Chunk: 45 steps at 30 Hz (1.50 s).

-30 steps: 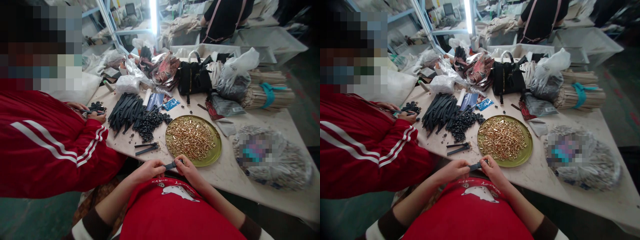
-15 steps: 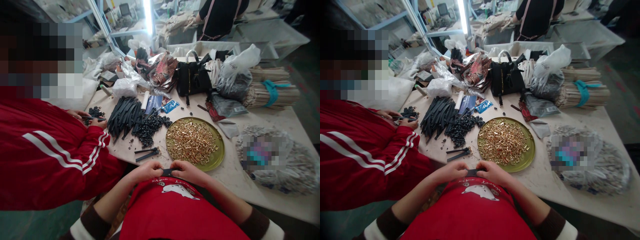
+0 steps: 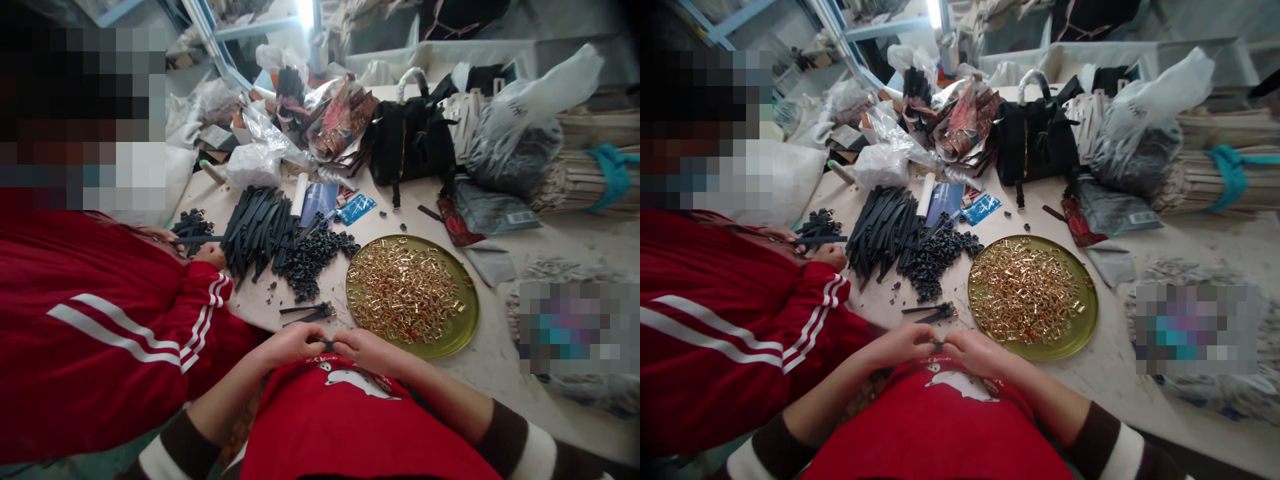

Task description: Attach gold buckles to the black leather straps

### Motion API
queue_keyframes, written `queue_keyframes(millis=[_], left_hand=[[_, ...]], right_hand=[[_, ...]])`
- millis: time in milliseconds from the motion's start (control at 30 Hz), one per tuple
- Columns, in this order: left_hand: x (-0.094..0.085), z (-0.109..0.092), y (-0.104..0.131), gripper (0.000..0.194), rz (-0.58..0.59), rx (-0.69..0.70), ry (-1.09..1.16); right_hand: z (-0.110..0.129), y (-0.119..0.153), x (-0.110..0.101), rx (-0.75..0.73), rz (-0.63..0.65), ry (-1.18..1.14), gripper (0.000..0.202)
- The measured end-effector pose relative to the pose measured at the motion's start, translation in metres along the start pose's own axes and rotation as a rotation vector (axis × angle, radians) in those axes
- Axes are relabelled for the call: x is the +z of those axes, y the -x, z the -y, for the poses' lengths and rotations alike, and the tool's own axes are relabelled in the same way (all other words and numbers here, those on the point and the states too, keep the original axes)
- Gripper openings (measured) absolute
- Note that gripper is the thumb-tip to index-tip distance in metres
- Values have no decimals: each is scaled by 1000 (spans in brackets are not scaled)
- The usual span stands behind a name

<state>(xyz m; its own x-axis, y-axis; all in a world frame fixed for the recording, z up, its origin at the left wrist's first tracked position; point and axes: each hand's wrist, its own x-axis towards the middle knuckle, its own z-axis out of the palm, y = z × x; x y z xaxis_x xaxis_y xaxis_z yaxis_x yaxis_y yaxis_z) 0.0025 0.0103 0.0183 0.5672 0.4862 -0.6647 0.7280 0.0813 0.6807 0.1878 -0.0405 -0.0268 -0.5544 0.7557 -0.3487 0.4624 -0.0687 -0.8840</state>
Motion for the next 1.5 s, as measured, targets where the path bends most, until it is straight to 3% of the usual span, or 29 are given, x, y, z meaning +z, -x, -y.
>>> queue_keyframes(millis=[100,233,433,700,967,1100,1500], left_hand=[[-5,5,3,25,-75,-7,34],[-1,9,7,28,-181,-17,260],[29,14,13,37,-294,-64,675],[61,15,27,38,-386,-137,1002],[98,24,30,26,-306,-147,1201],[113,28,33,32,-318,-106,1232],[125,27,36,36,-262,-218,1172]], right_hand=[[-8,2,-2,58,4,-218,27],[-12,13,0,190,15,-582,34],[-9,39,12,261,39,-922,37],[-7,85,27,363,25,-1174,30],[-12,104,29,460,51,-1090,36],[-16,108,32,454,81,-1039,38],[-17,111,27,435,135,-638,42]])
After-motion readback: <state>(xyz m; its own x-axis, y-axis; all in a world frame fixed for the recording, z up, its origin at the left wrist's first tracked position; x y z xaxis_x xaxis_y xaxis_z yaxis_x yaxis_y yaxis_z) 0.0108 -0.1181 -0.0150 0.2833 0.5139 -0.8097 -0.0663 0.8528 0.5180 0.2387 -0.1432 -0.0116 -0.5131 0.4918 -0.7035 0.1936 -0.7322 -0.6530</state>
